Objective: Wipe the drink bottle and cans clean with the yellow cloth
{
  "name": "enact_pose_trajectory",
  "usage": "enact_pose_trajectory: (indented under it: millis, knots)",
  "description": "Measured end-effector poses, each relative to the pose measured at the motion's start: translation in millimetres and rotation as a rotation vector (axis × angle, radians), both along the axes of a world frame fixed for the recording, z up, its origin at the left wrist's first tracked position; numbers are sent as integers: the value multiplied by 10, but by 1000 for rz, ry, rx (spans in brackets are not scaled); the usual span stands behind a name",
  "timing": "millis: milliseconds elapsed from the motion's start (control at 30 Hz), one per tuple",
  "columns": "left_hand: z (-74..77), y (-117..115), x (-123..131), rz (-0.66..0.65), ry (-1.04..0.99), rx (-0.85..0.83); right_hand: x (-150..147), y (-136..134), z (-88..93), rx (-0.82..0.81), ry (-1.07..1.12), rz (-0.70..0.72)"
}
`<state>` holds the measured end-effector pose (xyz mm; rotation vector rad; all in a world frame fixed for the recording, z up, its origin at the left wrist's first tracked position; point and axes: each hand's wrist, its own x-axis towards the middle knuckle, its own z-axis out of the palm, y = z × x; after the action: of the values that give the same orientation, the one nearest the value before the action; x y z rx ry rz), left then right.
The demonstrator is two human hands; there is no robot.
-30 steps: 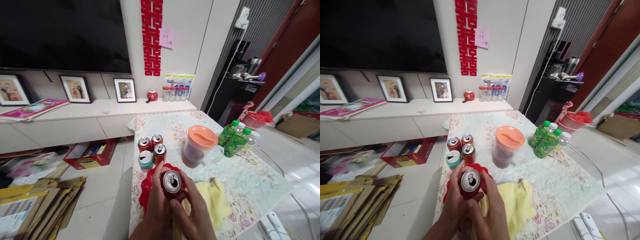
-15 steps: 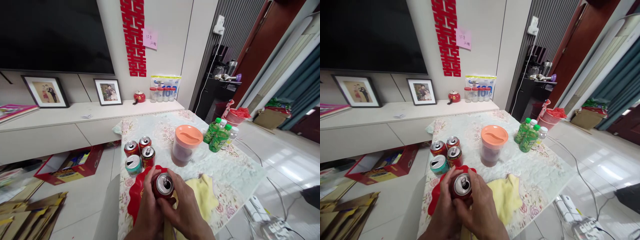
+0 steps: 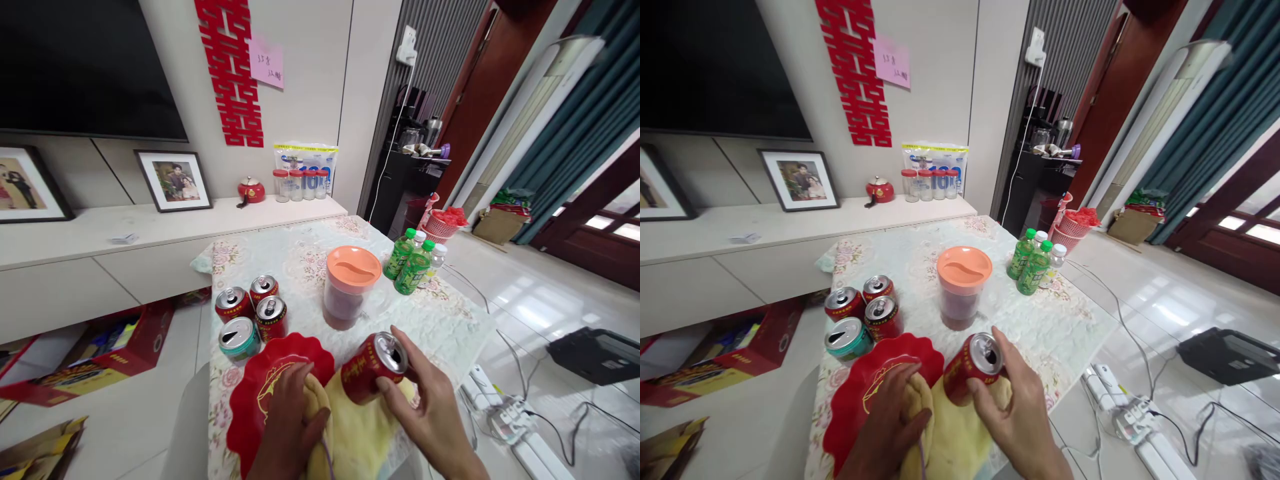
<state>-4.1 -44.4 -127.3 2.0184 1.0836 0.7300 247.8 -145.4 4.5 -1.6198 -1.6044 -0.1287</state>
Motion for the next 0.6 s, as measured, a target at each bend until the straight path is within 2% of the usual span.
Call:
enact_pose_trajectory:
  millis: [100,233,400,600]
  knots:
    - [74,19,-44,-40,111,48,314,-98,-104,-65,166,-96]
    - [145,-4,-10,-50,175,103,829,-77,-256,-117,275,-293]
    - [165,-16,27,-16,198,118,1548,100,-389,-183,286,-541]
    - [102,12,-28,-24,163,145,2272,377,-413,-235,214,-688]
